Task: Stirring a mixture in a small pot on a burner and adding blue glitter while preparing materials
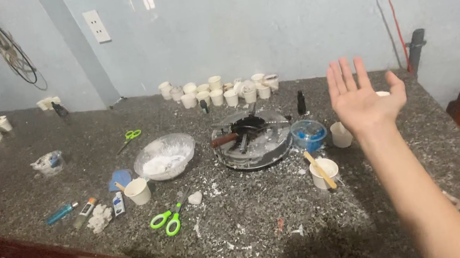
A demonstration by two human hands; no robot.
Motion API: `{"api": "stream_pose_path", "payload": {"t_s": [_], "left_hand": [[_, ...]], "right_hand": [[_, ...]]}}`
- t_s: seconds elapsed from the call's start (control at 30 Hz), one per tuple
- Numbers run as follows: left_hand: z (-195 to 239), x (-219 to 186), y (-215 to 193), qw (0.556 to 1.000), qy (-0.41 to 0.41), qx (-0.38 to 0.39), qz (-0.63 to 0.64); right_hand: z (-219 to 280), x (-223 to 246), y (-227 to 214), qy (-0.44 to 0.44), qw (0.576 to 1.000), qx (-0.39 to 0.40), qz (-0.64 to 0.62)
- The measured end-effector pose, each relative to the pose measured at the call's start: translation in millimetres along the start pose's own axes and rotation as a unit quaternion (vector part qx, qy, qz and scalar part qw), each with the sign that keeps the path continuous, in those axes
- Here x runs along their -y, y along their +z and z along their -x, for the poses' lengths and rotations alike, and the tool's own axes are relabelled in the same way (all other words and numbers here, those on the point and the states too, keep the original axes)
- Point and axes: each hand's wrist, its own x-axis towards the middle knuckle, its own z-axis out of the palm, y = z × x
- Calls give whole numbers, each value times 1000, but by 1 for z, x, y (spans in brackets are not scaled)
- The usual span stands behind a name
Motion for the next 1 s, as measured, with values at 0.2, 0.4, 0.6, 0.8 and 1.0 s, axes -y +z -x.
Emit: {"api": "stream_pose_path", "payload": {"t_s": [0.2, 0.4, 0.6, 0.8, 1.0], "left_hand": [[-94, -192, 357, 939, -181, -36, -289], [-230, -142, 382, 906, -153, 134, -371], [-343, -77, 394, 861, -249, 198, -396], [-348, -37, 423, 900, -132, 79, -408], [-319, -40, 437, 865, -170, 80, -466]], "right_hand": [[0, -21, 27, -71, 966, 2, 249], [-20, -18, 42, -211, 830, 81, 509], [-27, -13, 42, -215, 669, 61, 709], [-57, -6, 21, -97, 486, 11, 868], [-76, 3, 0, 58, 279, 11, 958]]}}
